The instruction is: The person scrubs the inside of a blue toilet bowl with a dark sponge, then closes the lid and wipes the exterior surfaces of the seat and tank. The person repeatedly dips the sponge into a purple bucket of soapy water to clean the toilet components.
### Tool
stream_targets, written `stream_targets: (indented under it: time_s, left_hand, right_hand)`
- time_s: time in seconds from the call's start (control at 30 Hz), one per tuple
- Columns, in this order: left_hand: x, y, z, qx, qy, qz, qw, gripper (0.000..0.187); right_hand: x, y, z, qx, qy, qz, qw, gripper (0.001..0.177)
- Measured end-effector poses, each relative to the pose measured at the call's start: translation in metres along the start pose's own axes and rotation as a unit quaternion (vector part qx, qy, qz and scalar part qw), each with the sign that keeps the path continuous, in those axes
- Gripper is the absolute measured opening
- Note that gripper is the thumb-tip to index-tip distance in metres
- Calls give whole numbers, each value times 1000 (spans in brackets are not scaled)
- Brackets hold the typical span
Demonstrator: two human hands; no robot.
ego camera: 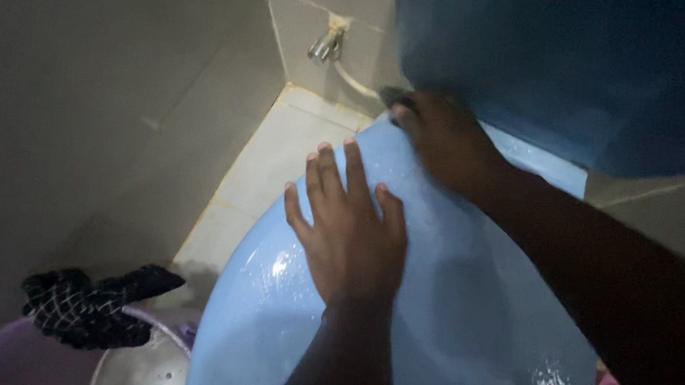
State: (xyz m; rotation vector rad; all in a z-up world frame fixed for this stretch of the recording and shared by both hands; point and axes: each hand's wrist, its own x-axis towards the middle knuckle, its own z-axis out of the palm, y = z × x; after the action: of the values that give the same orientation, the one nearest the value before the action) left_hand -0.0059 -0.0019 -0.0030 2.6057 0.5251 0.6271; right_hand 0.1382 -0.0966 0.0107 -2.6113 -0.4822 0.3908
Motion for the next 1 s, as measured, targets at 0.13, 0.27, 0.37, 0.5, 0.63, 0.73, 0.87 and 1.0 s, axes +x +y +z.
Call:
stream_targets:
  time_s: [0.13,0.27,0.37,0.5,0.63,0.73,0.87,1.0]
  left_hand:
    - [0,0,0,-2,-5,-9,1000,59]
    - [-2,2,5,8,-10,-9,1000,58]
    - [4,-5,-1,15,7,2,1000,58]
    - [2,1,-5,2,3,-7,1000,58]
    - [2,-1,-6,-1,-16,-16,1000,56]
    - [4,0,-7,6,-8,-6,1000,57]
    - [4,-1,-6,-6,-8,-15,1000,58]
    - [0,4,-7,-6,-18,-18,1000,59]
  right_hand:
    - [-25,16,-14,-13,11,90,996,41]
    - [15,15,11,-62,102,-209,971,38]
    - [37,-8,17,-72,-22,-95,993,39]
    - [-1,1,1,29,-3,-19,999,36]
    - [-27,22,-17,-49,0,84,995,45]
    - [-12,20,-11,-26,2,-6,1000,44]
    - [25,-6,10,36,2,-175,984,39]
    - [3,-9,-2,29,-20,-66,997,39]
